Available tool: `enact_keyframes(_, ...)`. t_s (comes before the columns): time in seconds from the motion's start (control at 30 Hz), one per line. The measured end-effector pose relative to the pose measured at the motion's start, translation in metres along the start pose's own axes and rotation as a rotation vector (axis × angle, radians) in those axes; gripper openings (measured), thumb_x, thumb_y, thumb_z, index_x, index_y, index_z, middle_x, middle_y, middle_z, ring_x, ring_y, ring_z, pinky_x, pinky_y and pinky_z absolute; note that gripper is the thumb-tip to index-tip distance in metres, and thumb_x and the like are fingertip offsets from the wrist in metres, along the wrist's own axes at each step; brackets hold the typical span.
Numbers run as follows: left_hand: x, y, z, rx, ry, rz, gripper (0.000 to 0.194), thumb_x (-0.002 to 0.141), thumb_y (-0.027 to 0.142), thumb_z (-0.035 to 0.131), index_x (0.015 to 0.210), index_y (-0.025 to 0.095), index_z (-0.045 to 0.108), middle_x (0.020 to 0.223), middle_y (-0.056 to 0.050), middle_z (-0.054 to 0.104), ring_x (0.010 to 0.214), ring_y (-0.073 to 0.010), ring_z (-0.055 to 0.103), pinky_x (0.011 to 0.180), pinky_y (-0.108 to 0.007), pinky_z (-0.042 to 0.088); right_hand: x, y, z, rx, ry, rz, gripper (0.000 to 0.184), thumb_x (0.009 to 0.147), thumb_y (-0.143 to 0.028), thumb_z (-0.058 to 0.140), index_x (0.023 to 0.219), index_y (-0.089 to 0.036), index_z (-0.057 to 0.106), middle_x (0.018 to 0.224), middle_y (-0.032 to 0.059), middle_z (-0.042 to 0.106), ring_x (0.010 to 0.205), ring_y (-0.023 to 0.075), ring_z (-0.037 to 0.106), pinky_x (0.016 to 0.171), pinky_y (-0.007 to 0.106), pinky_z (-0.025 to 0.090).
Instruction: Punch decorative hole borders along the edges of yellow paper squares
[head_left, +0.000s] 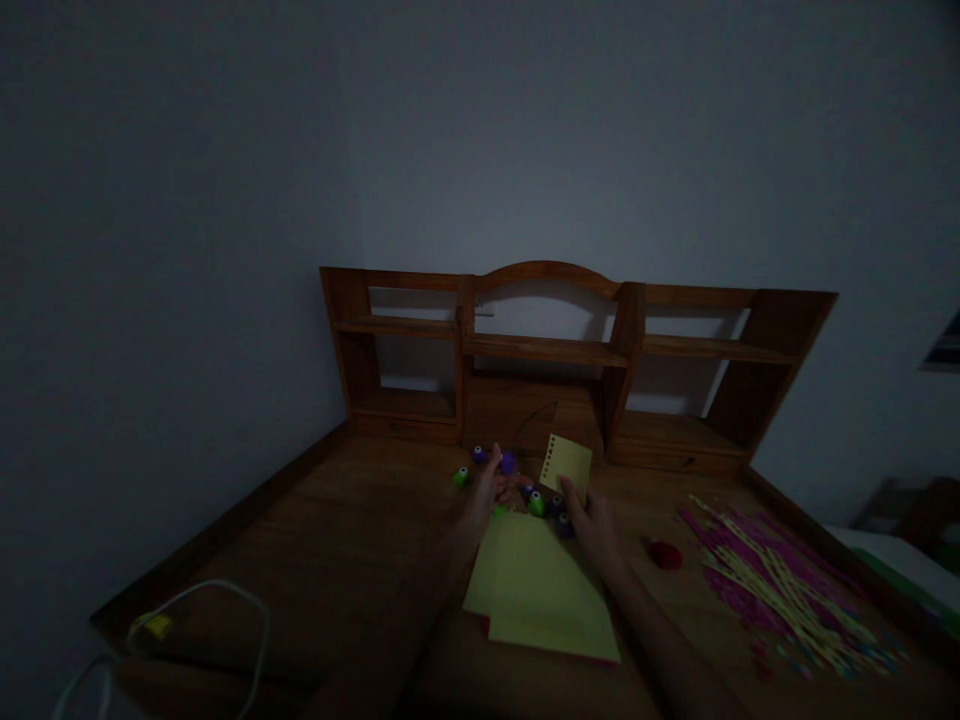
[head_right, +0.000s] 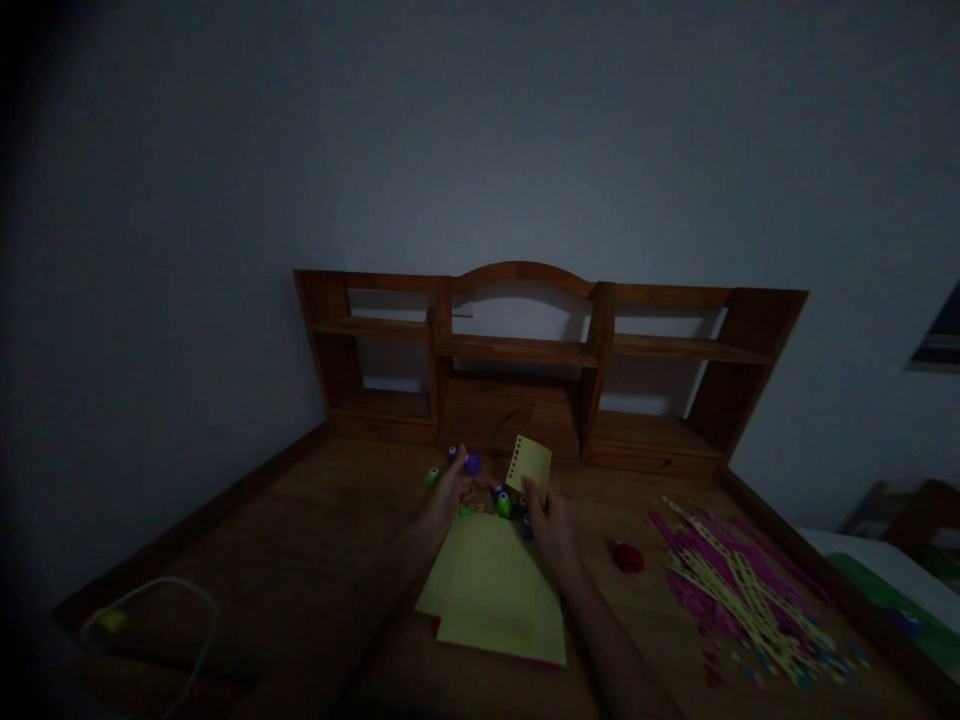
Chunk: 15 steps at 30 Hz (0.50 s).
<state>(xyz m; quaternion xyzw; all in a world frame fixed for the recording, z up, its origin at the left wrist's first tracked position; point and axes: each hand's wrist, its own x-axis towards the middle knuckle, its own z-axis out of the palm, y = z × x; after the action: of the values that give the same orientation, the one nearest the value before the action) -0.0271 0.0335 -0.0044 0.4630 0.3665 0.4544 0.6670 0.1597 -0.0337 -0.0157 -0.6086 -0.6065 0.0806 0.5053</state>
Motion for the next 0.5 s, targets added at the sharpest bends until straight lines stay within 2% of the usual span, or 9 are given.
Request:
enact_keyframes(0.1, 0.0013, -0.0024, 0.0002, -0.03, 0.042, -0.077, 0.072, 0.068, 0.086, 0.045, 0.073, 0.015, 0.057, 0.059, -0.004, 0.061, 0.039, -0.0066, 0.035, 0.044, -0.024, 0.03, -0.0002, -0.0016, -0.0008, -0.001, -0.008, 0.0, 0.055, 0.091, -0.062, 0.04, 0.067, -0.017, 0.061, 0.059, 0.005, 0.062, 0.054, 0.0202, 0.057, 0.05, 0.028, 0.036)
enact_keyframes(0.17, 0.002, -0.0044, 0.002, 0.01, 0.069, -0.08, 0.069, 0.066, 0.084, 0.05, 0.072, 0.016, 0.054, 0.062, -0.005, 0.063, 0.038, -0.0061, 0.037, 0.043, -0.023, 0.029, -0.0003, -0.0024, -0.0013, -0.012, -0.003, 0.002, 0.056, 0.091, -0.063, 0.04, 0.067, -0.017, 0.061, 0.059, 0.0053, 0.062, 0.053, 0.0199, 0.056, 0.049, 0.028, 0.035)
enact_keyframes(0.37, 0.0023, -0.0064, 0.0072, 0.101, 0.067, 0.006, 0.064, 0.067, 0.081, 0.052, 0.069, 0.017, 0.052, 0.056, -0.004, 0.061, 0.035, -0.0076, 0.041, 0.04, -0.023, 0.027, -0.0005, -0.001, 0.0002, -0.021, 0.003, -0.009, 0.059, 0.09, -0.066, 0.039, 0.067, -0.017, 0.061, 0.06, 0.0069, 0.064, 0.056, 0.0216, 0.058, 0.049, 0.028, 0.036)
enact_keyframes(0.5, 0.0025, -0.0073, 0.0055, 0.163, 0.155, 0.109, 0.059, 0.07, 0.076, 0.056, 0.077, 0.017, 0.055, 0.056, -0.001, 0.06, 0.038, -0.0087, 0.045, 0.041, -0.022, 0.03, -0.0001, 0.0013, 0.0022, 0.013, -0.002, -0.008, 0.057, 0.091, -0.065, 0.039, 0.071, -0.017, 0.062, 0.065, 0.0077, 0.067, 0.06, 0.0226, 0.06, 0.053, 0.028, 0.04)
